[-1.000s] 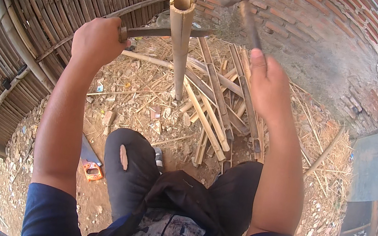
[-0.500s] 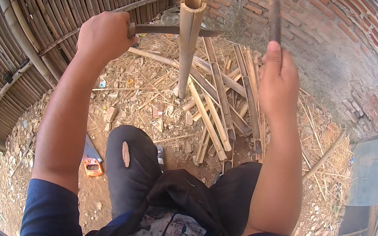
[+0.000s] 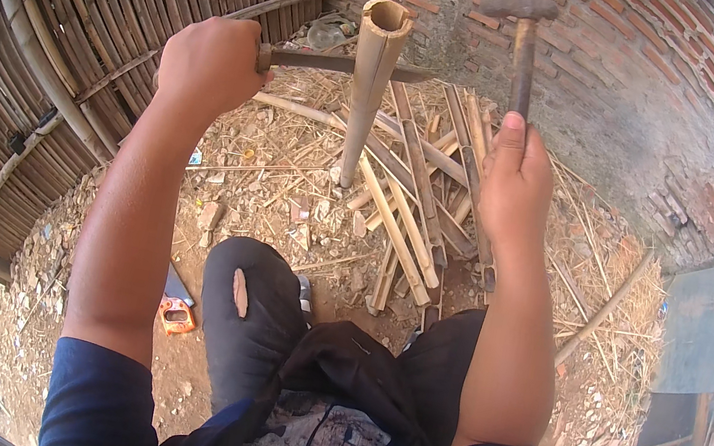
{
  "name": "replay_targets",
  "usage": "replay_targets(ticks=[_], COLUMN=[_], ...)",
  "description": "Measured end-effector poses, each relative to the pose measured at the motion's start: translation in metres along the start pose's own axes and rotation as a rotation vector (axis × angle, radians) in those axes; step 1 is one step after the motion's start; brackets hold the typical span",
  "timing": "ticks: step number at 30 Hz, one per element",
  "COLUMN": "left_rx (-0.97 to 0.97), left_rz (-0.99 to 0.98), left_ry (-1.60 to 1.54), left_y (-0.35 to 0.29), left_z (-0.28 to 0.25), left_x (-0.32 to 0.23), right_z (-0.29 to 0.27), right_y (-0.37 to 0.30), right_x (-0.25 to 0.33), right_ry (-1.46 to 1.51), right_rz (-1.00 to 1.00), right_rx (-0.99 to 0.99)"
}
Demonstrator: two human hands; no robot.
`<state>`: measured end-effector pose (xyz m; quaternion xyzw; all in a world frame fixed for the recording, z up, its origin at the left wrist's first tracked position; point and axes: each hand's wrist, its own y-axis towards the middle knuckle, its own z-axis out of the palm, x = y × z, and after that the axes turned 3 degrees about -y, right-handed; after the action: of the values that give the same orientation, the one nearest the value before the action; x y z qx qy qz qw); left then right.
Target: The person positions a cleaver at the top of a bamboo stalk and strikes the back of the blade with a hammer to split the wood into strips.
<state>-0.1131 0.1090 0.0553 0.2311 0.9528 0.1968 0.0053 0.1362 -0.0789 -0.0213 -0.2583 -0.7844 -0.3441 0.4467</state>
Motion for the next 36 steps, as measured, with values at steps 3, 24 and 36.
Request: replay_targets(ticks=[3,24,36], left_rx=[-0.045,-0.027,-0.014], left_rz=[0.02,-0.06,-0.086], left_ry=[-0.01,0.001,-0.005], left_y=[0.0,0.003,-0.004], left_z=[-0.003,0.0,-0.005], left_x=[-0.005,0.015,0.013], right_z=[0.015,0.043,0.05], right_y=[-0.014,0.015,0.001], right_x=[-0.014,-0.046,-0.052], right_ry=[-0.11,-0.255,-0.289], right_rz=[-0.125,-0.152,-0.097], right_rx=[-0.076,0.077,0.137])
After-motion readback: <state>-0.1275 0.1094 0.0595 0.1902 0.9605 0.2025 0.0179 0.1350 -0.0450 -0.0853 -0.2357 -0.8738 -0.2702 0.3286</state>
